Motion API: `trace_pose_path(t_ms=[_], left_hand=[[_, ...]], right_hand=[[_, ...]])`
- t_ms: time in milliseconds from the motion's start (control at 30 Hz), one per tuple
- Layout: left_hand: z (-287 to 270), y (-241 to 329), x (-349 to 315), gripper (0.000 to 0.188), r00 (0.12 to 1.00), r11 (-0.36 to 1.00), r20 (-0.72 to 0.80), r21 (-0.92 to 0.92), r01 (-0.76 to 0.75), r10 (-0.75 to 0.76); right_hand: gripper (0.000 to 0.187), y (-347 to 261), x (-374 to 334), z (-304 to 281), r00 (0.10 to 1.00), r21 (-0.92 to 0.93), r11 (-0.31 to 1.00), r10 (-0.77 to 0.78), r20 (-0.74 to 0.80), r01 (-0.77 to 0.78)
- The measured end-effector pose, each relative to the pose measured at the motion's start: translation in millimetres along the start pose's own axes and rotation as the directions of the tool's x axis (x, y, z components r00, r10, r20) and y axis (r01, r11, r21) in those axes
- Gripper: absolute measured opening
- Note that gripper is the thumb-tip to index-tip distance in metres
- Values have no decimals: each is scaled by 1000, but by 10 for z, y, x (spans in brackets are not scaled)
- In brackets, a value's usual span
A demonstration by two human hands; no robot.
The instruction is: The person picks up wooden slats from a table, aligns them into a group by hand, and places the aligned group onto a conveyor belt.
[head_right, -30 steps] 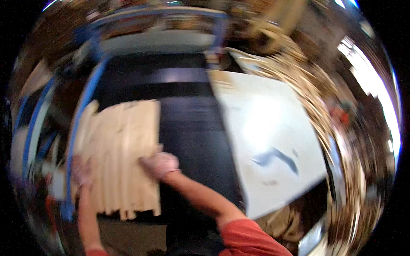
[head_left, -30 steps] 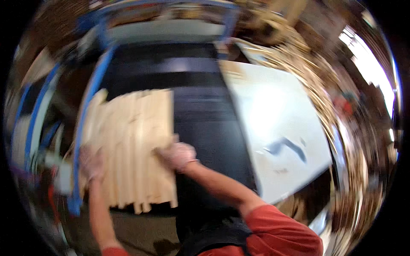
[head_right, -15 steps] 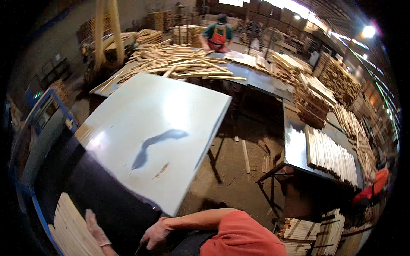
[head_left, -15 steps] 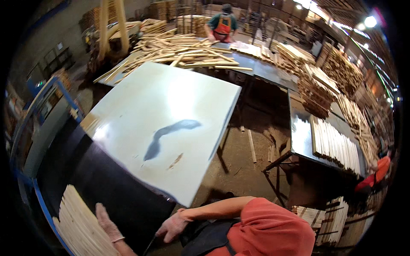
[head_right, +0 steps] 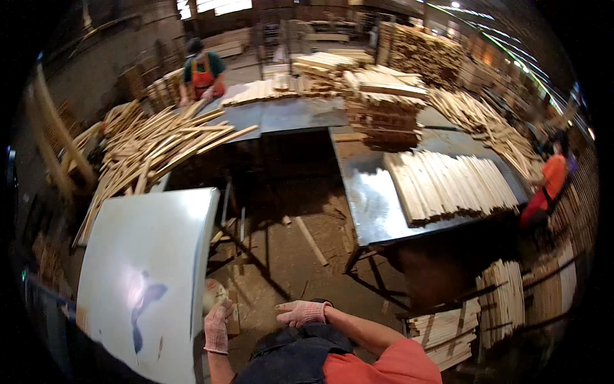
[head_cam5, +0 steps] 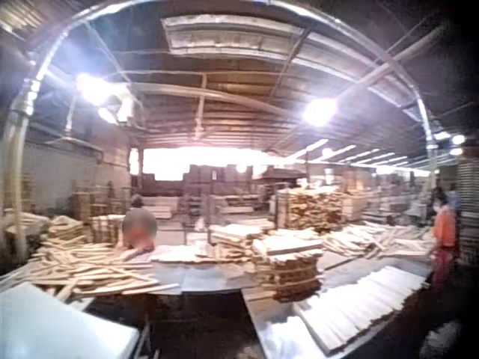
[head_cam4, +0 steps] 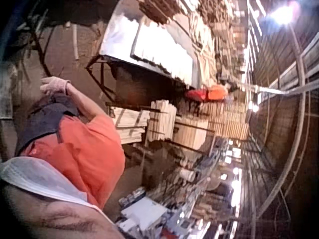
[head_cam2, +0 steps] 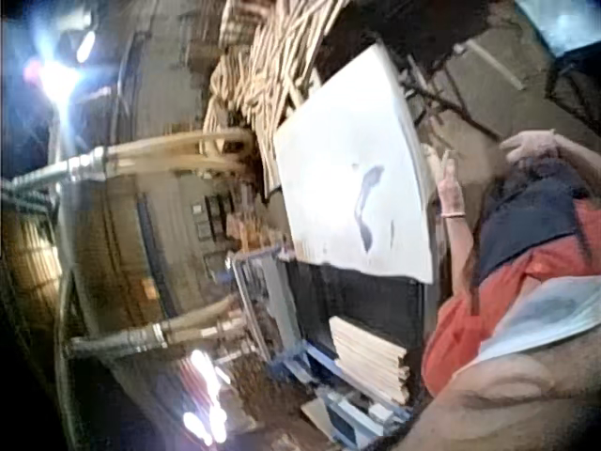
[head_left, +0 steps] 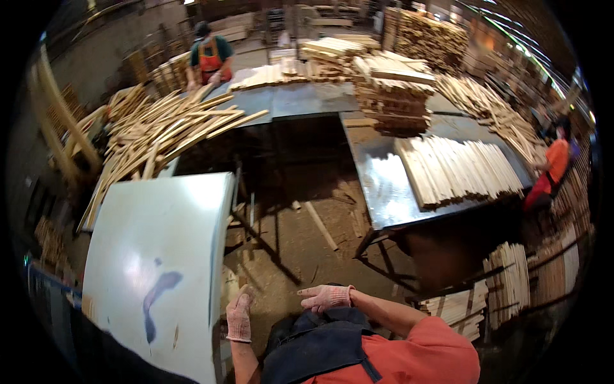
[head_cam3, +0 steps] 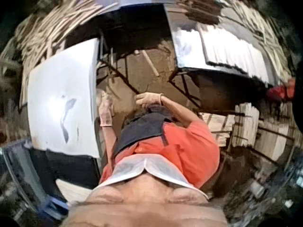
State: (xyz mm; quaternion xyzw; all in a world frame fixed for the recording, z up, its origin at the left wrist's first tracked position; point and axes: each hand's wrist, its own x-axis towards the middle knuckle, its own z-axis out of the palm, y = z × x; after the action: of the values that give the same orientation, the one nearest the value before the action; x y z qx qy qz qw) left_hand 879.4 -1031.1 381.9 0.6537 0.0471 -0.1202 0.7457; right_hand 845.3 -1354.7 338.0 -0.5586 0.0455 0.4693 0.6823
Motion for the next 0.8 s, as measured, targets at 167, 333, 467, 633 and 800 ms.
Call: trace_pose_path(t_ms=[167,333,467,633,800], left_hand=[[568,-418,849,70,963,978,172,73,197,-207],[1074,-397,1899,71,897,918,259,272,289,-359],[1381,-536,2991,68,852,858,248,367,359,-462],[2104,-723,4331,58,808,819,395,546,178,-438],[3169,-536,5152,52,739,725,537,682,-97,-406]], right_hand=[[77,146,-232,-833,980,345,934,-29,-195,96],[29,851,121,-1698,962,717,643,-147,-232,271],[20,1503,502,-2591,876,28,990,-107,-471,136],[55,2023,-121,-3421,488,222,972,155,-859,81],[72,1833,-858,-3707,256,553,659,497,-829,510]])
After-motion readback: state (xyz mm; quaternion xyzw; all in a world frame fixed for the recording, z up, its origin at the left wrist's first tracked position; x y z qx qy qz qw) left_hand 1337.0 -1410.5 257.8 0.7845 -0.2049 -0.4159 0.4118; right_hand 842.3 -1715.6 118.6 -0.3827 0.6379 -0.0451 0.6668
